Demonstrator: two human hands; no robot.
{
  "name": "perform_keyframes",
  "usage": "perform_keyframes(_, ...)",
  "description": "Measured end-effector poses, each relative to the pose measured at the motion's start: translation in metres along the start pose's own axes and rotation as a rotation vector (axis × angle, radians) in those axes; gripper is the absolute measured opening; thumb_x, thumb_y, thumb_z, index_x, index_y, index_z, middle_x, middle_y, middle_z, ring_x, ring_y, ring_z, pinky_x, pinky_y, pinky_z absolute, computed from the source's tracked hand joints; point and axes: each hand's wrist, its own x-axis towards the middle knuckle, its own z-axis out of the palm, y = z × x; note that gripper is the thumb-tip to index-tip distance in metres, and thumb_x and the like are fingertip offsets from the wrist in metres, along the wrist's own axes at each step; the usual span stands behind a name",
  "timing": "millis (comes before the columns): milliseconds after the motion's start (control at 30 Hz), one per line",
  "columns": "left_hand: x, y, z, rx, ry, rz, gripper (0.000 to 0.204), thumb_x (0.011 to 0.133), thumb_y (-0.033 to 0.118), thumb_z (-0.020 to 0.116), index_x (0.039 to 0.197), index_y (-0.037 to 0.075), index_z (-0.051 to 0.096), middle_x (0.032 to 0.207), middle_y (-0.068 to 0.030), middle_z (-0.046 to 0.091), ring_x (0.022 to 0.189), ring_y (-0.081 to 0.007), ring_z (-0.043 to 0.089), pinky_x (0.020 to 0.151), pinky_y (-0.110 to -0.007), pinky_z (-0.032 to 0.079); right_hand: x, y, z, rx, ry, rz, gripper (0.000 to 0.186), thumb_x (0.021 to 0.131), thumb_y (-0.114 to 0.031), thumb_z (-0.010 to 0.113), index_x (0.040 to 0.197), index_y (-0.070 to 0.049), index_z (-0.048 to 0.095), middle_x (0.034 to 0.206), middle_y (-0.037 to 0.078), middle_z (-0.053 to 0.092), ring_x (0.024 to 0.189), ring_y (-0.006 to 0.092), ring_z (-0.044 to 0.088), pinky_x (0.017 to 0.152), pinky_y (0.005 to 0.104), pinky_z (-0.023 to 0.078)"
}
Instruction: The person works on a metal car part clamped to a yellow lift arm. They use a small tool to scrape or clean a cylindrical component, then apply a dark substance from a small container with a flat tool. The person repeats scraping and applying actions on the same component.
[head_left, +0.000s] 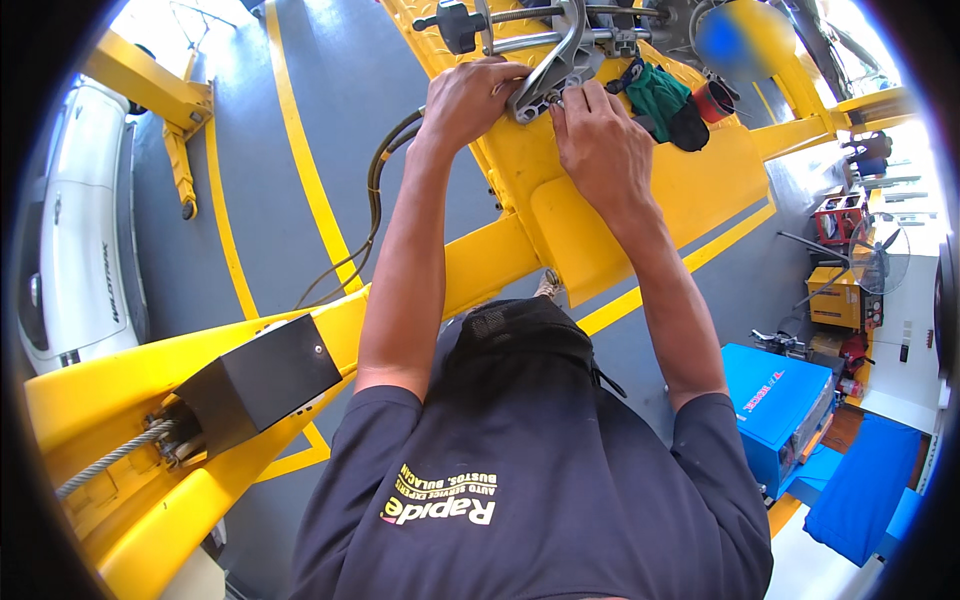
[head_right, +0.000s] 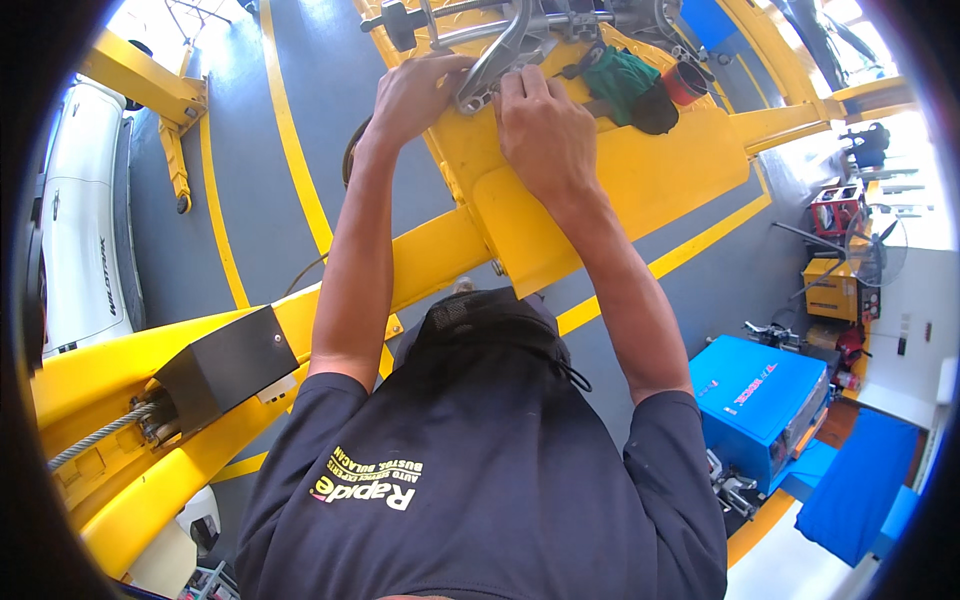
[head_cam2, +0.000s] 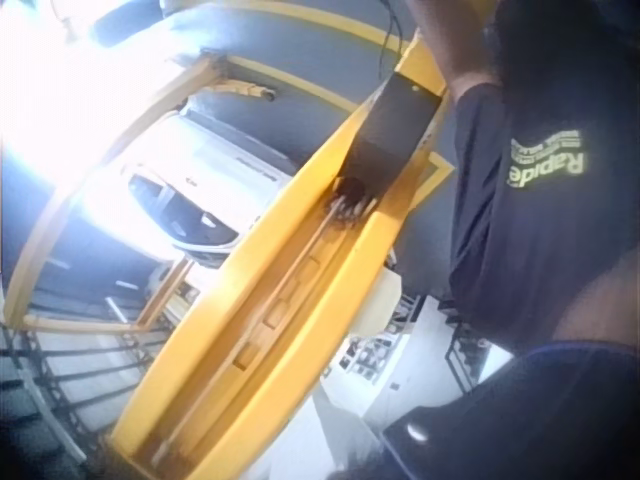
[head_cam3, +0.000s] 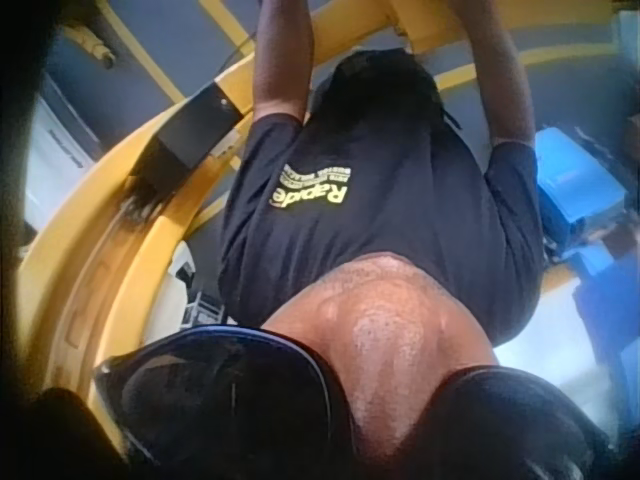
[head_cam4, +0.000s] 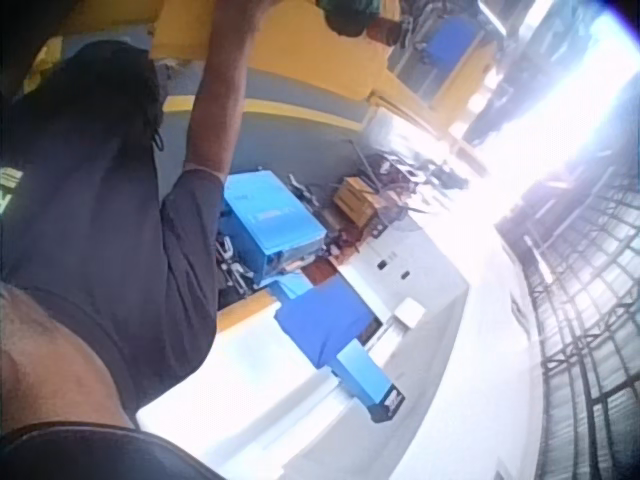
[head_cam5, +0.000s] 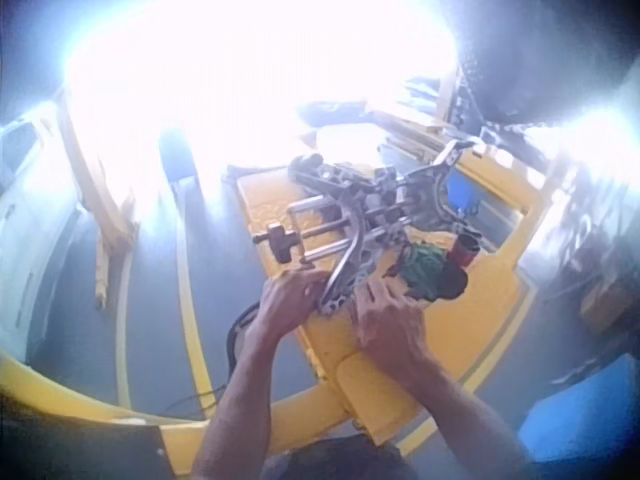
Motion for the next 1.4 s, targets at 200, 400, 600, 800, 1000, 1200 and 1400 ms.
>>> perform_keyframes(200,0.000,0.007,-0.007,0.016,-0.074,-0.068,0.027,0.104,0.024,0.068,0.127,0.027,0.082,0.115,-0.0020,0.082,0.101,-0.0246,0.078,0.096,-0.040,0.059,0.005,-0.006,0.006,0.107,-0.104,0.230,0.033,0.110,-0.031,0.057,0.101,-0.003,0.073,0.099,0.013,0.073,0.091,0.0352,0.074,0.074,0.0482,0.061)
perform_keyframes(400,-0.001,0.007,-0.008,0.015,-0.070,-0.062,0.028,0.105,0.026,0.066,0.130,0.028,0.080,0.116,-0.0026,0.082,0.103,-0.0251,0.078,0.098,-0.040,0.059,0.005,-0.008,0.005,0.122,-0.133,0.255,0.034,0.110,-0.031,0.057,0.102,-0.002,0.073,0.102,0.014,0.072,0.095,0.0361,0.073,0.075,0.0509,0.060)
perform_keyframes(600,-0.002,0.000,-0.006,0.010,0.014,-0.003,0.026,0.103,0.032,0.066,0.123,0.026,0.081,0.106,-0.0054,0.081,0.097,-0.0321,0.077,0.085,-0.046,0.060,0.000,-0.009,0.007,0.021,-0.010,0.067,0.027,0.107,-0.030,0.061,0.107,-0.003,0.067,0.106,0.012,0.069,0.098,0.0357,0.072,0.077,0.0495,0.061)
perform_keyframes(800,0.001,-0.004,-0.001,-0.199,-0.067,-0.123,0.030,0.106,0.032,0.058,0.133,0.029,0.072,0.115,-0.0033,0.077,0.107,-0.0335,0.074,0.089,-0.045,0.058,0.017,-0.009,-0.001,0.006,-0.197,0.170,0.030,0.108,-0.034,0.061,0.109,-0.004,0.068,0.105,0.016,0.070,0.096,0.0374,0.074,0.077,0.0494,0.061)
perform_keyframes(1000,-0.001,0.032,-0.022,-0.146,-0.025,-0.059,0.032,0.106,0.039,0.062,0.117,0.015,0.080,0.122,-0.0048,0.076,0.106,-0.0319,0.075,0.091,-0.044,0.058,0.025,-0.008,-0.011,0.206,-0.380,0.347,0.047,0.112,-0.041,0.051,0.101,-0.001,0.072,0.108,0.024,0.075,0.101,0.0424,0.074,0.083,0.0543,0.058)
perform_keyframes(1200,-0.002,0.033,-0.018,-0.147,0.051,-0.068,0.033,0.104,0.039,0.065,0.116,0.013,0.081,0.122,-0.0039,0.078,0.107,-0.0307,0.075,0.092,-0.044,0.058,0.018,-0.011,-0.018,0.219,-0.341,0.364,0.050,0.114,-0.039,0.046,0.101,0.001,0.073,0.108,0.025,0.075,0.099,0.0438,0.074,0.086,0.0553,0.057)
perform_keyframes(1400,-0.001,0.030,-0.017,-0.126,0.038,-0.062,0.033,0.103,0.040,0.066,0.106,0.012,0.084,0.110,-0.0047,0.081,0.103,-0.0306,0.075,0.089,-0.044,0.058,0.009,-0.017,-0.025,0.171,-0.318,0.392,0.044,0.114,-0.038,0.050,0.106,-0.001,0.072,0.107,0.022,0.074,0.101,0.0415,0.074,0.086,0.0530,0.057)
